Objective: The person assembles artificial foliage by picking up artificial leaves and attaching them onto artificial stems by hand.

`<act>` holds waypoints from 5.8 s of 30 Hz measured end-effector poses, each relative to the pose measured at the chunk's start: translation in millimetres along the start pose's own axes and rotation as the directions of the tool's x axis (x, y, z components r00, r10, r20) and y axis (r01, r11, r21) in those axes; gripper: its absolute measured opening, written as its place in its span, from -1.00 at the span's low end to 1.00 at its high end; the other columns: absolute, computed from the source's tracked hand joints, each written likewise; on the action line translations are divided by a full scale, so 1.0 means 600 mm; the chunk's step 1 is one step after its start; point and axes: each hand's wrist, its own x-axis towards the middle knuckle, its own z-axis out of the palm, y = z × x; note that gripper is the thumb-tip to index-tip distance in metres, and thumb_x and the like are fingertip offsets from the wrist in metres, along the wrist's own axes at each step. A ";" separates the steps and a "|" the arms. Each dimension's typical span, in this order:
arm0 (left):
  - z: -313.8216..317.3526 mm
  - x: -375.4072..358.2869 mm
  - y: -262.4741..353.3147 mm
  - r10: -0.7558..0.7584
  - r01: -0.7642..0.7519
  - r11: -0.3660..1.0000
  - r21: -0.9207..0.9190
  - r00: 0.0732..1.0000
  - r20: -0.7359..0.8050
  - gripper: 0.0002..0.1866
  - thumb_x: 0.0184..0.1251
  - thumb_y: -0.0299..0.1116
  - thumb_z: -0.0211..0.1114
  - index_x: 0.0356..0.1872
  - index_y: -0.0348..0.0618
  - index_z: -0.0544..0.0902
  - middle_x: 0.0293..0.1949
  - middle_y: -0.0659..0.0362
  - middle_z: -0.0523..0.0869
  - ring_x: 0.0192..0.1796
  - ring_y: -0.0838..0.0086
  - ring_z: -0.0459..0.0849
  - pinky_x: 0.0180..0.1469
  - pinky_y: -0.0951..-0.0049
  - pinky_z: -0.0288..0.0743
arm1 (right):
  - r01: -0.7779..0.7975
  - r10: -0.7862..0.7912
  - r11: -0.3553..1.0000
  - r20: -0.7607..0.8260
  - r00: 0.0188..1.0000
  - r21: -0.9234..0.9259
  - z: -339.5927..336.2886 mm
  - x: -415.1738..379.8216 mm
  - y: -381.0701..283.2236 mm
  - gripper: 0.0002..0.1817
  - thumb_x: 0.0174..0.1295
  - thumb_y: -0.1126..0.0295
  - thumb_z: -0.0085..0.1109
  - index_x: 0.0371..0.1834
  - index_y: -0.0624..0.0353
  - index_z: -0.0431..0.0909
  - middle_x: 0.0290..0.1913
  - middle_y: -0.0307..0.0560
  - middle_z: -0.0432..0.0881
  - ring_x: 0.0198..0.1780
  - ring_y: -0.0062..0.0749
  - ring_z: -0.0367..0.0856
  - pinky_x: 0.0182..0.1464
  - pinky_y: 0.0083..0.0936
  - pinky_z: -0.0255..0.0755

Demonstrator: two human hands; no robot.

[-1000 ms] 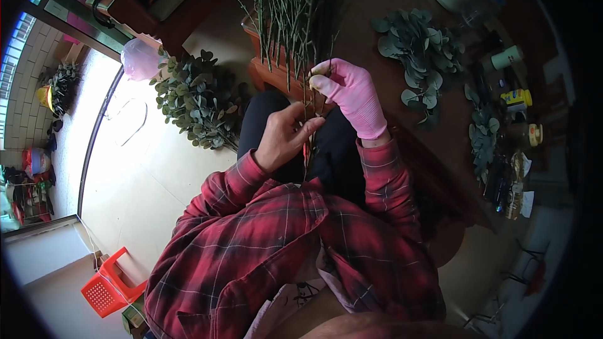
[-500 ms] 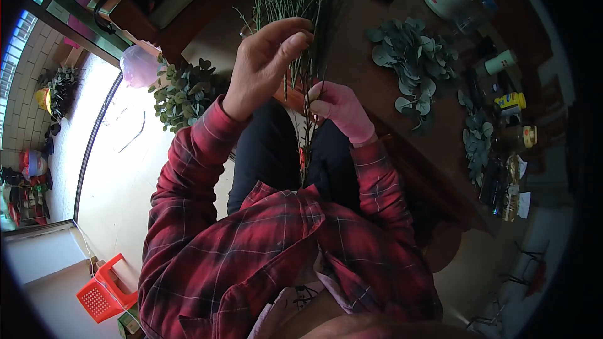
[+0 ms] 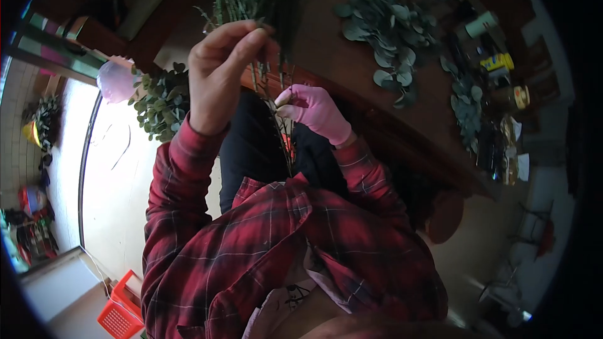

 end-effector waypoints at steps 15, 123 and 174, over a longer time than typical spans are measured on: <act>0.039 -0.030 0.009 -0.106 0.140 0.876 -0.462 0.990 0.098 -0.83 0.51 -0.36 -0.01 -0.11 -0.21 0.50 -0.47 0.24 0.48 -0.53 0.64 0.29 -0.40 0.58 0.21 | 0.009 -0.455 0.801 -0.599 0.659 -0.599 -0.137 -0.165 -0.049 -0.94 0.16 0.52 0.26 -0.30 0.20 0.62 -0.40 -0.21 0.63 -0.38 -0.66 0.53 -0.29 -0.65 0.45; 0.079 -0.101 -0.042 -0.349 0.346 0.887 -0.306 0.936 0.045 -0.86 0.35 -0.45 0.21 -0.23 -0.33 0.65 -0.47 0.30 0.64 -0.51 0.81 0.38 -0.47 0.79 0.21 | 0.187 -0.233 0.972 -0.555 0.799 -0.140 0.016 -0.091 -0.159 -0.78 0.21 0.55 0.22 -0.06 0.27 0.57 -0.37 -0.34 0.58 -0.41 -0.81 0.47 -0.33 -0.81 0.39; 0.084 -0.127 -0.061 -0.349 0.340 0.916 -0.213 0.937 -0.002 -0.87 0.35 -0.49 0.21 -0.20 -0.34 0.65 -0.48 0.32 0.60 -0.52 0.79 0.38 -0.49 0.74 0.21 | 0.056 -0.076 0.997 -0.443 0.893 -0.059 0.008 -0.118 -0.126 -0.78 0.28 0.31 0.22 -0.24 0.29 0.62 -0.51 -0.39 0.52 -0.54 -0.86 0.34 -0.51 -0.82 0.22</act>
